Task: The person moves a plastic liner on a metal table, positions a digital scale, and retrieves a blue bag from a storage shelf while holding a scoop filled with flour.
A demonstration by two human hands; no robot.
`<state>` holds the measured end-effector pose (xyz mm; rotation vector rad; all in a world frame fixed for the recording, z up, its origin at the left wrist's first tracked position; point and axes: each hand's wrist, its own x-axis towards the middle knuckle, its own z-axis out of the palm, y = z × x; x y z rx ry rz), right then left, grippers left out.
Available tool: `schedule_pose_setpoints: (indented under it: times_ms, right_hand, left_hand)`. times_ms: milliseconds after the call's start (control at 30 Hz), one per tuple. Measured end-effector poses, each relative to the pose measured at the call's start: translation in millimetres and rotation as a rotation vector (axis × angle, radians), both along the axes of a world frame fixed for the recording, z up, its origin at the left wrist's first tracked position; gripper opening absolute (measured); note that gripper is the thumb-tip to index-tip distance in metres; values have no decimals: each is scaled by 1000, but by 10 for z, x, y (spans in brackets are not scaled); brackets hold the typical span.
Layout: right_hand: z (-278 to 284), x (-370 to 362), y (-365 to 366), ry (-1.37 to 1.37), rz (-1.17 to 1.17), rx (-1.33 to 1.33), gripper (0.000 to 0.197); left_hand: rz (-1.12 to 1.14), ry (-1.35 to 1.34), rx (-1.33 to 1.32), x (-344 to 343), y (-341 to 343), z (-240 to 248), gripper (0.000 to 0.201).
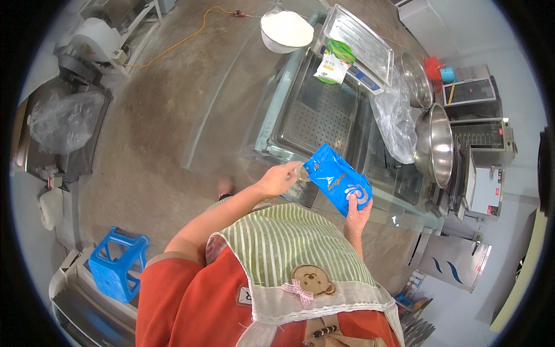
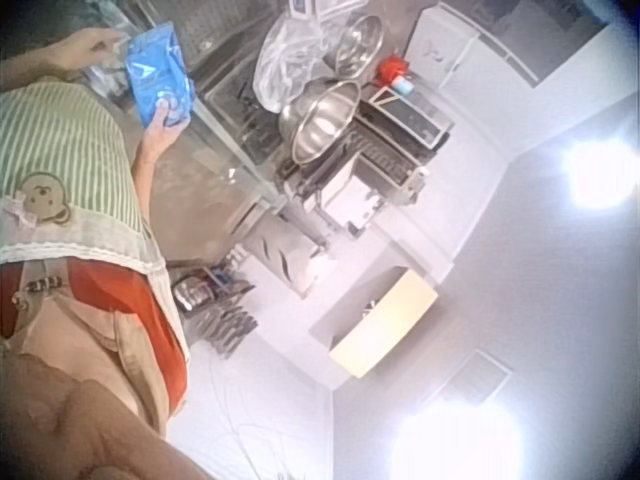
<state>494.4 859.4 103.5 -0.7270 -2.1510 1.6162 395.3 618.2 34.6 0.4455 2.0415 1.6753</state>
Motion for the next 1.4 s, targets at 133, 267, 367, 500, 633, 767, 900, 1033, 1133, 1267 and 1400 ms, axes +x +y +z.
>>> schedule_pose_setpoints:
  times_ms: [133,267,367,500,633,767,900,1033,1133,1267,1400]
  right_hand:
    - [40,-1,-21,3,26,36,51]
    - [79,-6,-64,10,42,54,55]
    - [53,26,-38,1,38,66,51]
    - [19,62,-17,-7,29,74,50]
    - [38,65,-52,10,9,95,53]
    - [48,101,-31,20,8,62,51]
    - [105,79,-76,31,-16,127,54]
    - [159,68,-79,10,5,136,56]
    - [188,72,-81,-10,5,149,56]
    - [201,70,-85,-3,-7,156,55]
    - [240,62,-75,-14,5,169,54]
  left_hand:
    - [3,-23,-17,-20,26,-49,50]
    - [-25,-44,-3,-33,-3,1,50]
    - [-42,-69,3,-38,-13,19,50]
    - [-48,-82,-2,-37,-24,25,50]
    - [-46,-63,-12,-15,-21,-70,50]
    - [-38,-44,-70,-8,-7,-72,51]
    - [2,-4,-134,2,29,-97,55]
    - [13,112,-254,-12,100,7,63]
    - [21,184,-318,-19,173,-7,66]
    - [29,233,-345,-41,247,1,63]
    - [25,210,-394,-82,303,21,55]
